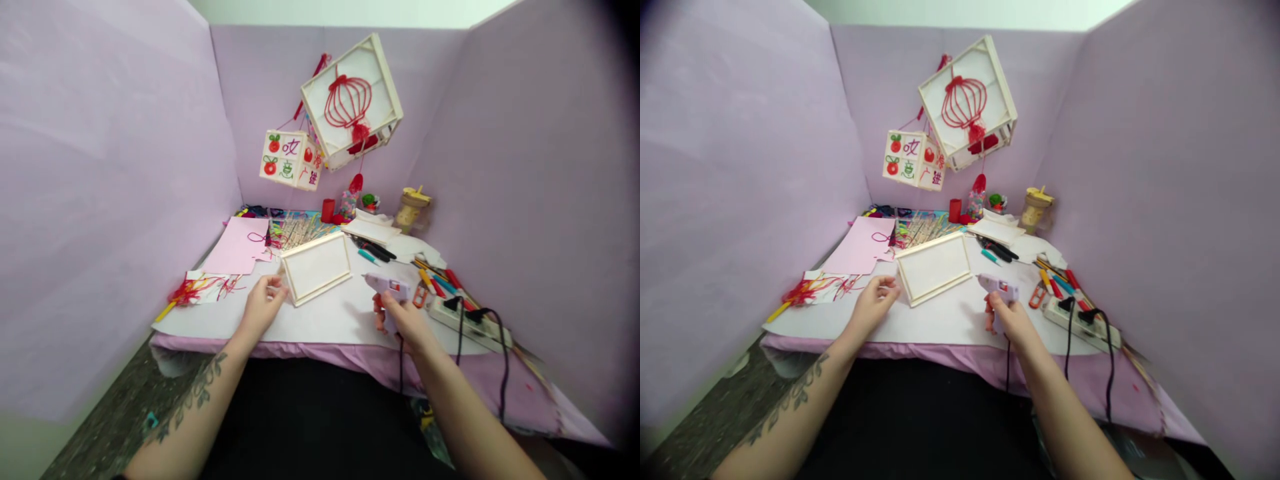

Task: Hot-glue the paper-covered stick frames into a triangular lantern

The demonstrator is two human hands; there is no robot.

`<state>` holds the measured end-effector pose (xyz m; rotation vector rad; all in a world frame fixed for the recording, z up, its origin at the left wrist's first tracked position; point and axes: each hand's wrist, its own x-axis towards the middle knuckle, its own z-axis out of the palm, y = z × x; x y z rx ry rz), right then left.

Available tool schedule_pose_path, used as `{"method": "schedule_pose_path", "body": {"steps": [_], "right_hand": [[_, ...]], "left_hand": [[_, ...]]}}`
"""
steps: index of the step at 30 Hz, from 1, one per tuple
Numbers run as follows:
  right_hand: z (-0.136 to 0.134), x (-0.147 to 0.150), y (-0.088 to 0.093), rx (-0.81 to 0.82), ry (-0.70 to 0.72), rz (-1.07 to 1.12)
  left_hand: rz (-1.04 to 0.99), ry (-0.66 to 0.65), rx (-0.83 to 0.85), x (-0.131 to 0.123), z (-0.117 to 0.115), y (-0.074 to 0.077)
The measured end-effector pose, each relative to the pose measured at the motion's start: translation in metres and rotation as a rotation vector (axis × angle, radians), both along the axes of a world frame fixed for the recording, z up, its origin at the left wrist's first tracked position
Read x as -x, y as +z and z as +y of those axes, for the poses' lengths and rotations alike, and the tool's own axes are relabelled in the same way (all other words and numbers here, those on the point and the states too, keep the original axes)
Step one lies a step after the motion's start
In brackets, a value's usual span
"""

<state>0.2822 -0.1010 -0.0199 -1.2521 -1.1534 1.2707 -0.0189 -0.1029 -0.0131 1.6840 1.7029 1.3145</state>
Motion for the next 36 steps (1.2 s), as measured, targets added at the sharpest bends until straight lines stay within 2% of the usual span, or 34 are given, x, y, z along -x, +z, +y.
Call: {"method": "schedule_pose_path", "body": {"steps": [3, 6, 10, 16, 24, 36], "right_hand": [[0.010, 0.000, -0.003, 0.061, 0.075, -0.215], [0.020, 0.000, -0.007, 0.066, 0.100, -0.256], [0.039, -0.007, -0.012, 0.073, 0.011, -0.364], [0.060, -0.011, -0.015, 0.107, -0.051, -0.516], [0.065, -0.010, -0.023, 0.129, -0.058, -0.619], [0.068, -0.009, -0.022, 0.141, -0.082, -0.714]], "left_hand": [[0.066, -0.060, 0.011, -0.001, 0.019, -0.011], [0.122, -0.114, 0.014, -0.005, 0.023, -0.019], [0.175, -0.137, -0.005, -0.005, 0.022, -0.025], [0.215, -0.159, -0.025, -0.003, 0.021, -0.026], [0.240, -0.186, -0.037, -0.004, 0.018, -0.025], [0.253, -0.195, -0.039, -0.004, 0.019, -0.026]]}}
